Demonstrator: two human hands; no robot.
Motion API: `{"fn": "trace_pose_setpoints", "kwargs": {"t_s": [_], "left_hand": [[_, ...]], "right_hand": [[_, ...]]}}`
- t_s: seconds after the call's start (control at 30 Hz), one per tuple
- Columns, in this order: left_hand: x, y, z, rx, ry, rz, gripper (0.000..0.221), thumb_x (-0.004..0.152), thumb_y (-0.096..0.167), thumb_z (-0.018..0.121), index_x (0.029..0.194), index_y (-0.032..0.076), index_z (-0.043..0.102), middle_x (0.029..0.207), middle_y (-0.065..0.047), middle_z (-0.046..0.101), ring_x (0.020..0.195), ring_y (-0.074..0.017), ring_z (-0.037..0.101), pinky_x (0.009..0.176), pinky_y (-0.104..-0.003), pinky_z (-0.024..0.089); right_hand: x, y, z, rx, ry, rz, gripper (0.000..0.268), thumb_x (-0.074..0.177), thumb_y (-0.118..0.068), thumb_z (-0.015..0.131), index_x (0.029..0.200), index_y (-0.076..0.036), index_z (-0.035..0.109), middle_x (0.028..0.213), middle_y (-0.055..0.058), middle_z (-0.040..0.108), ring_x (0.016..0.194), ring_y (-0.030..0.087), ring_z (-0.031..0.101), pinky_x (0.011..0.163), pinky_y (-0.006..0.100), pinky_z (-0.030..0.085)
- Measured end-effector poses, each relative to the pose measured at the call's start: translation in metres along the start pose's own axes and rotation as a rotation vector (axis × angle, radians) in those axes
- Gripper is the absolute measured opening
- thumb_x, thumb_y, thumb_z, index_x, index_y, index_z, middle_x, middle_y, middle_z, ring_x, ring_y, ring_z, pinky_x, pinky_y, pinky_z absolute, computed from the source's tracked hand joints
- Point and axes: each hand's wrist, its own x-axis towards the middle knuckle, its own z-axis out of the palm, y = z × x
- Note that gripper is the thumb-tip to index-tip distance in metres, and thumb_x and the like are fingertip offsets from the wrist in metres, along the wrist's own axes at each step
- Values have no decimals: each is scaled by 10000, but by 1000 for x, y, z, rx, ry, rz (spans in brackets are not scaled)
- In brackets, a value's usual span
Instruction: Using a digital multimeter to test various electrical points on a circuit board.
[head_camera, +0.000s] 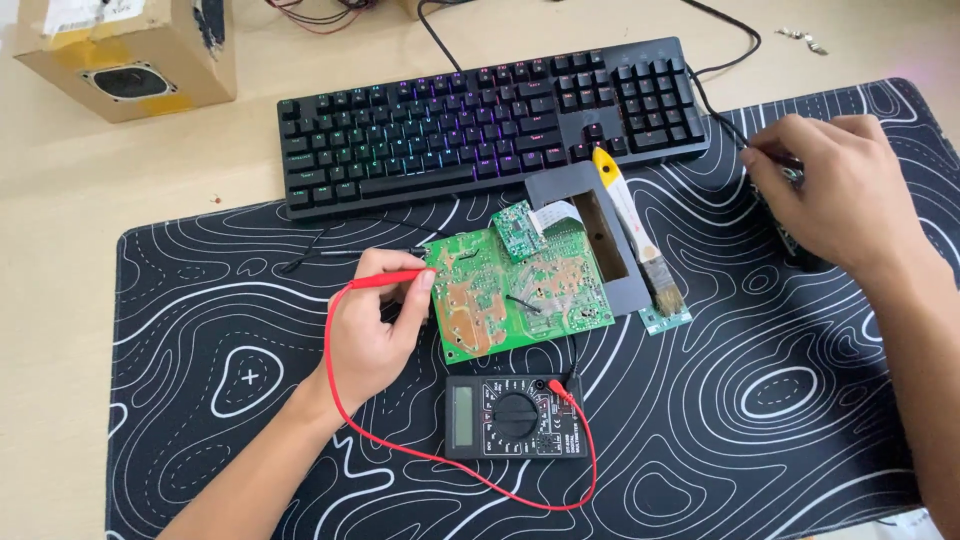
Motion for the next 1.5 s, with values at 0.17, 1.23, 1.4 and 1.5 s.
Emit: {"fn": "trace_pose_setpoints", "kwargs": {"t_s": [0.17, 1.23, 1.4, 1.5], "left_hand": [[0, 1, -1, -6, -9, -11, 144, 1164, 191, 649, 1221, 60, 633, 819, -9, 720, 648, -108, 688, 667, -263, 580], [10, 4, 0, -71, -56, 184, 253, 1202, 121, 589, 1031, -30, 699, 1073, -67, 698, 646, -128, 564, 597, -289, 442], [9, 3, 2, -1, -18, 235, 234, 1206, 105, 607, 1061, -35, 725, 1064, -66, 729, 662, -134, 618, 610, -283, 475], [10, 5, 1, -14, -32, 213, 226, 1210, 98, 607, 1071, -36, 726, 1051, -66, 725, 652, -131, 607, 598, -271, 471]], "right_hand": [[0, -2, 0, 25, 8, -12, 186, 1292, -182, 740, 1273, -1, 780, 1177, 109, 871, 996, 298, 808, 1283, 538, 478], [-22, -68, 20, 458, 102, -175, 128, 1219, -16, 857, 1250, 6, 734, 1208, 153, 801, 1047, 315, 676, 1020, 463, 515], [-20, -74, 13, 464, 123, -219, 70, 1262, 29, 825, 1288, 40, 760, 1226, 176, 781, 1077, 315, 691, 932, 430, 542], [-21, -82, 7, 504, 144, -264, 56, 1285, 65, 749, 1330, 92, 769, 1244, 219, 780, 1102, 346, 716, 934, 442, 542]]}}
